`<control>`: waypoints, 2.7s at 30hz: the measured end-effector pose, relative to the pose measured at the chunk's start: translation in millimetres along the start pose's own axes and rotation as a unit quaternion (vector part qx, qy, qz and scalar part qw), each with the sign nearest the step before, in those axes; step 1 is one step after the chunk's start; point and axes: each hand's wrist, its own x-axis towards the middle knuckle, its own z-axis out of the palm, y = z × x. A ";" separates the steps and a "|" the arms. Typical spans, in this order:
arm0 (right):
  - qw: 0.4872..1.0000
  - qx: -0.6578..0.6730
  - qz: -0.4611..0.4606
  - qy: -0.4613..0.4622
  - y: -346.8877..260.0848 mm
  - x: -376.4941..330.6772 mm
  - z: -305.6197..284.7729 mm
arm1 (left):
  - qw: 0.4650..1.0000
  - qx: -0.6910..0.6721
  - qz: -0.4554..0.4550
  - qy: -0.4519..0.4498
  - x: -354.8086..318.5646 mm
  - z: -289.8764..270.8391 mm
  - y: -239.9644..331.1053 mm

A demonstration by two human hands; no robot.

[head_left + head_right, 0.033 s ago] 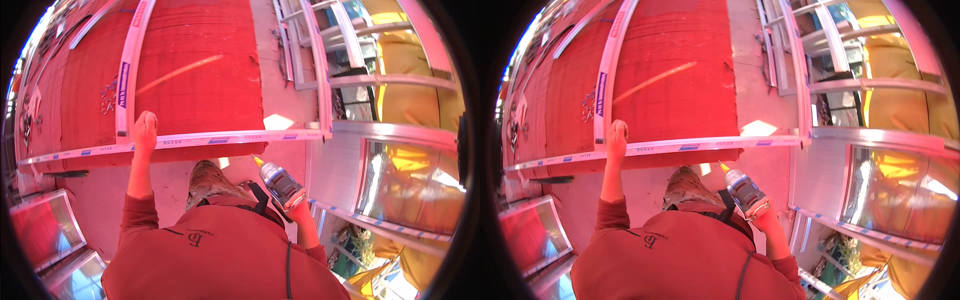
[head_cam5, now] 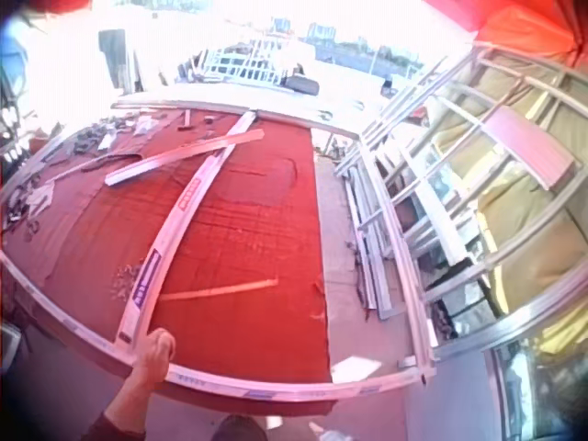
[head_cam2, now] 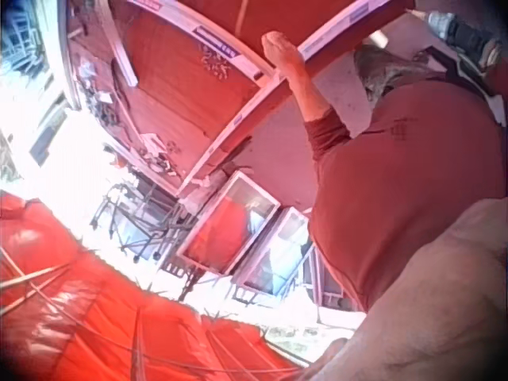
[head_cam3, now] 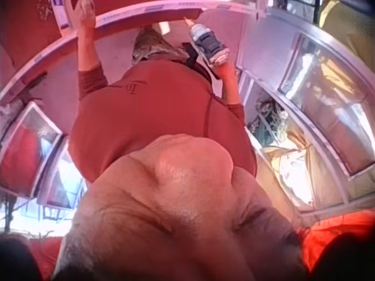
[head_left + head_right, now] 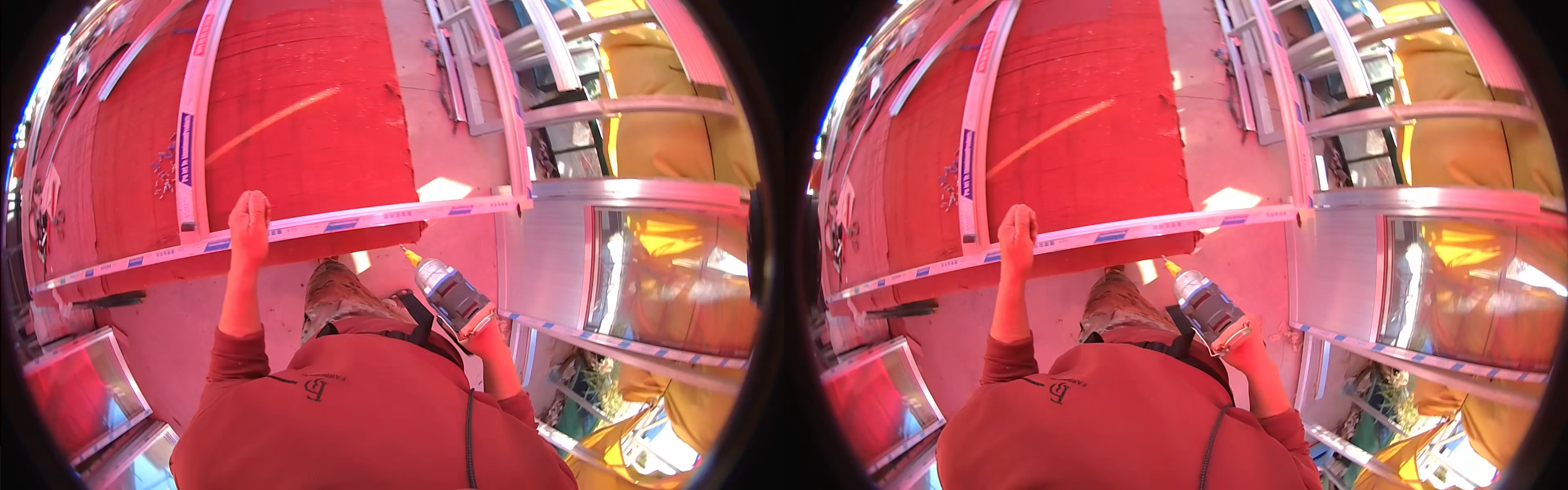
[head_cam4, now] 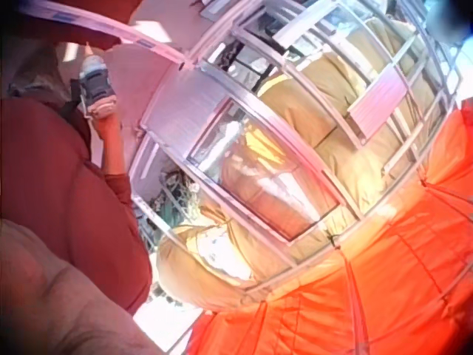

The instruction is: The person assembles an aluminum frame structure on a red work surface using a cordless drill. They position long aluminum profiles, insert screws, and fasten the pieces together to form a rectangular frame.

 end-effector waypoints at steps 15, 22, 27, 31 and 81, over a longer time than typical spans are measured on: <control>0.976 0.016 -0.046 0.214 134.2 -174.9 -40.8 | 0.749 -0.372 -0.493 -0.240 -253.9 355.3 30.6; 0.980 0.017 -0.008 0.198 194.0 -150.3 -90.6 | 0.712 -0.380 -0.551 -0.213 -241.5 454.0 22.4; 0.988 0.017 0.064 0.142 253.5 -118.8 -131.8 | 0.701 -0.399 -0.563 -0.178 -212.0 529.0 25.5; 0.915 0.334 0.179 0.135 277.4 -82.4 -164.7 | 0.708 -0.417 -0.546 -0.163 -184.2 562.2 18.3; 0.909 0.356 -0.191 -0.103 756.2 558.6 143.8 | 0.786 0.524 0.260 0.199 -181.0 598.2 -126.4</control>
